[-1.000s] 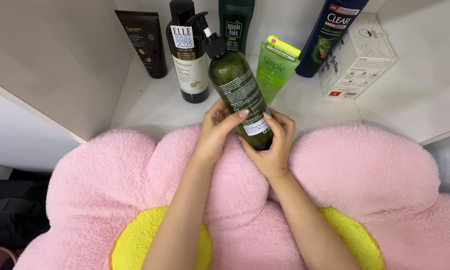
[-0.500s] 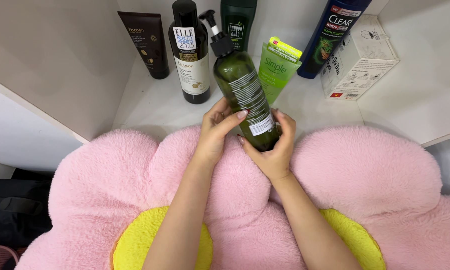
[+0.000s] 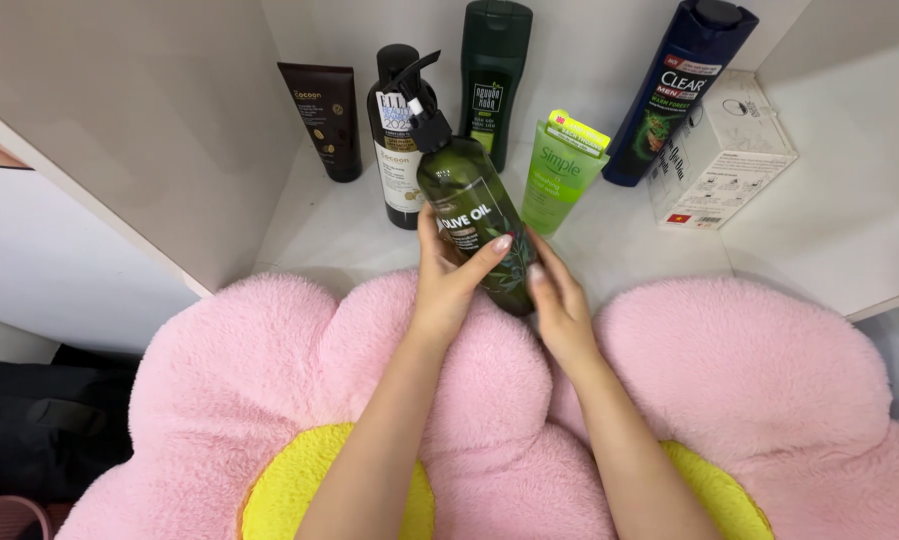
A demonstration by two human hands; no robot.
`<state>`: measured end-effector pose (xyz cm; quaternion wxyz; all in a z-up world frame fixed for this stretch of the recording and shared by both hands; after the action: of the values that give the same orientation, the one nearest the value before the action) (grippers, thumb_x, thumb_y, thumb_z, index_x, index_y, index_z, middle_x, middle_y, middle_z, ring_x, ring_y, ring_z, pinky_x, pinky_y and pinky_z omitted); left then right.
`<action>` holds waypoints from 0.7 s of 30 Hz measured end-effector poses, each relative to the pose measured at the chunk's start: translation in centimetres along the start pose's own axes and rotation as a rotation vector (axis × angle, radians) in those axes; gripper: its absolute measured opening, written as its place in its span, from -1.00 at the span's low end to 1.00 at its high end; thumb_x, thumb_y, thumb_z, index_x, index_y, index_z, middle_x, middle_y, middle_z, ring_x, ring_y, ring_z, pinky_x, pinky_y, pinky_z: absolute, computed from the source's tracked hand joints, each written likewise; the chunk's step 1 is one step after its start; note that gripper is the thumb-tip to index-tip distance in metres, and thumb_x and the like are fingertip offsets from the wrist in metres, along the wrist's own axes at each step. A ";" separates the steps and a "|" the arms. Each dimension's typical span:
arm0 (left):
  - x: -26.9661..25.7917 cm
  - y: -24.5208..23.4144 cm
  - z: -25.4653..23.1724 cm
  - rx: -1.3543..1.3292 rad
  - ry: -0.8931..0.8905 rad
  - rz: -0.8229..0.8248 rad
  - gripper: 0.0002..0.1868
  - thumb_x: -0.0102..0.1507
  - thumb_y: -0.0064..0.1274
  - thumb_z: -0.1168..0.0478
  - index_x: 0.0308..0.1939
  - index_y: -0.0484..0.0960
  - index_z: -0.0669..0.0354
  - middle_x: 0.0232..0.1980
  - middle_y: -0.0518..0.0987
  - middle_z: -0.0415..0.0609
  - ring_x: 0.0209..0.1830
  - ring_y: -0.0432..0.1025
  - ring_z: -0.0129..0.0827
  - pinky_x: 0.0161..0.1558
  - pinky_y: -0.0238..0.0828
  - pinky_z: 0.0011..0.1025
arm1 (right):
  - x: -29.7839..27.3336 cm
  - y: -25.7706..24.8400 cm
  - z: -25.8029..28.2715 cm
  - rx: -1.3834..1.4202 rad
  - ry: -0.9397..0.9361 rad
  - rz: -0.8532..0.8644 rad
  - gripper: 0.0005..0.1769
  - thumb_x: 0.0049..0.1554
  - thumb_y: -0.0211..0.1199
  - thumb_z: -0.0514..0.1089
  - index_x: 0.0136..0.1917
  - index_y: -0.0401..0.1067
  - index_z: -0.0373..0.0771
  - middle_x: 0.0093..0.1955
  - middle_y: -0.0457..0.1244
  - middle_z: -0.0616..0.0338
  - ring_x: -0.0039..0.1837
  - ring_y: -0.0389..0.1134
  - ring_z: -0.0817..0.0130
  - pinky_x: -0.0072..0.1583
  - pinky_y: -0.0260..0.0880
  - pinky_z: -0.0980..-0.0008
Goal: Organizing various hair and skin care products on a shelf.
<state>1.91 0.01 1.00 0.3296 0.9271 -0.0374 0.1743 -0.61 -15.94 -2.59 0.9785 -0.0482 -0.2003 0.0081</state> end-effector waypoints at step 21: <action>6.3 -1.2 2.4 0.848 0.102 -0.083 0.05 -0.10 0.50 0.05 0.36 0.29 0.29 0.12 0.64 0.16 0.10 0.58 -0.13 0.13 0.51 -0.26 | 5.4 2.6 0.4 -0.907 -0.149 -0.112 -0.03 -0.09 0.48 0.04 0.47 0.17 -0.34 -0.01 0.37 -0.15 -0.12 0.45 -0.01 -0.11 0.46 0.14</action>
<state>8.71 -0.22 0.72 -0.0725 0.9715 0.0913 0.2063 4.27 -13.11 -0.38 0.8405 -0.4596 -0.2559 -0.1298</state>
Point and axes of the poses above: each hand's wrist, its own x-axis towards the middle knuckle, its own y-axis out of the palm, z = x × y, the point moved 3 cm from there along x, towards the middle knuckle
